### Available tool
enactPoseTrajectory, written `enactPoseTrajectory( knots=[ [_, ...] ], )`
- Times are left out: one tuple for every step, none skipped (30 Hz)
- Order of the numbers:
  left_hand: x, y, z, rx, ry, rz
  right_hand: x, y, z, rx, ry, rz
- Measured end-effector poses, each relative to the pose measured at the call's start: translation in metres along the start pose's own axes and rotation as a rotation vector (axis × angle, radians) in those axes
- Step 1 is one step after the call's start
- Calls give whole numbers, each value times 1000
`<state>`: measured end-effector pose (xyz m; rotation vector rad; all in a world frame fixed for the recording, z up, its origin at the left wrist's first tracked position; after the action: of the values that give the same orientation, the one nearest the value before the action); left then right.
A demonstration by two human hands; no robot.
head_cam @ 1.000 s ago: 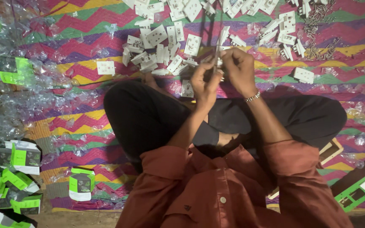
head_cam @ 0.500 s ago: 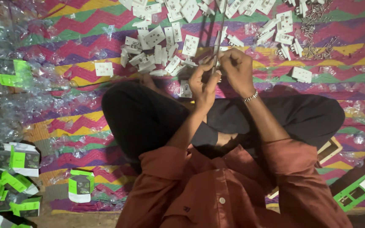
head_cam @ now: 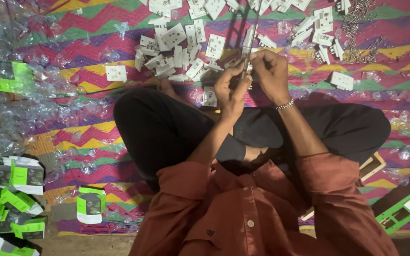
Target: The person sits on a colorful mat and assembles white electrical socket modules into a red plastic strip. They pick up each module, align it with the strip, and press it into place. The person repeats this process for multiple modules, occasionally adjusting their position or the strip.
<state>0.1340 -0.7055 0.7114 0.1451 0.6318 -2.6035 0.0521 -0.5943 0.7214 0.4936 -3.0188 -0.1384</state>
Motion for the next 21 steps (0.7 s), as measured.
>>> enactPoseTrajectory(
  knots=[
    [0,1,-2,-2,-9,6,0,0,2,16,-12,2],
    [0,1,-2,-5,-18,12,-1,1,2,10,4,-5],
    [-1,1,-4,-2,-3,14,-2,1,3,3,17,-13],
    [-1,1,-4,3,12,17,-3,2,3,-3,30,-22],
    [-2,1,-5,9,25,21,-4,2,4,-9,11,-16],
    [-2,1,-6,-10,25,10,-4,3,6,-14,-6,-9],
    [-3,1,-6,-31,25,-3,-4,4,7,-21,-24,-2],
    [-3,0,-7,-53,28,-17,-5,5,7,6,4,-17],
    [-3,0,-7,-32,20,-1,-5,6,7,31,31,-33],
    [-4,0,-7,-11,10,15,-5,7,7,57,58,-49],
    [-4,0,-7,12,-2,32,-5,8,7,26,30,-38],
    [-4,-1,-8,10,13,17,-5,9,8,-3,4,-27],
    [-5,-1,-9,9,30,1,-6,9,9,-30,-23,-14],
    [-5,-2,-9,7,47,-14,-6,10,9,34,-37,-5],
    [-6,-2,-9,-10,31,-10,-7,9,10,98,-49,5],
    [-5,-3,-9,-30,15,-7,-7,9,10,160,-62,14],
    [-5,-3,-9,-49,2,-2,-7,9,10,125,-49,8],
    [-5,-3,-10,-61,5,-5,-7,9,11,91,-36,2],
    [-5,-3,-10,-71,4,-10,-6,8,11,60,-19,-4],
    [-4,-4,-10,-82,2,-15,-6,8,12,71,-45,3],
    [-4,-4,-10,-85,-7,-13,-6,9,13,82,-73,10]
  ],
)
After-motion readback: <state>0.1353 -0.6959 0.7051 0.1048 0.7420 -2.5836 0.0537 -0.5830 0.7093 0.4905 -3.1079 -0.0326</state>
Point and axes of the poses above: each hand's wrist, its own x-axis towards the middle knuckle, its own y-axis out of the back of the hand, z = x × y, the point moved 2 cm from there along x, towards the middle knuckle, and after that the axes turned 8 degrees about y, right-handed, at the moved point
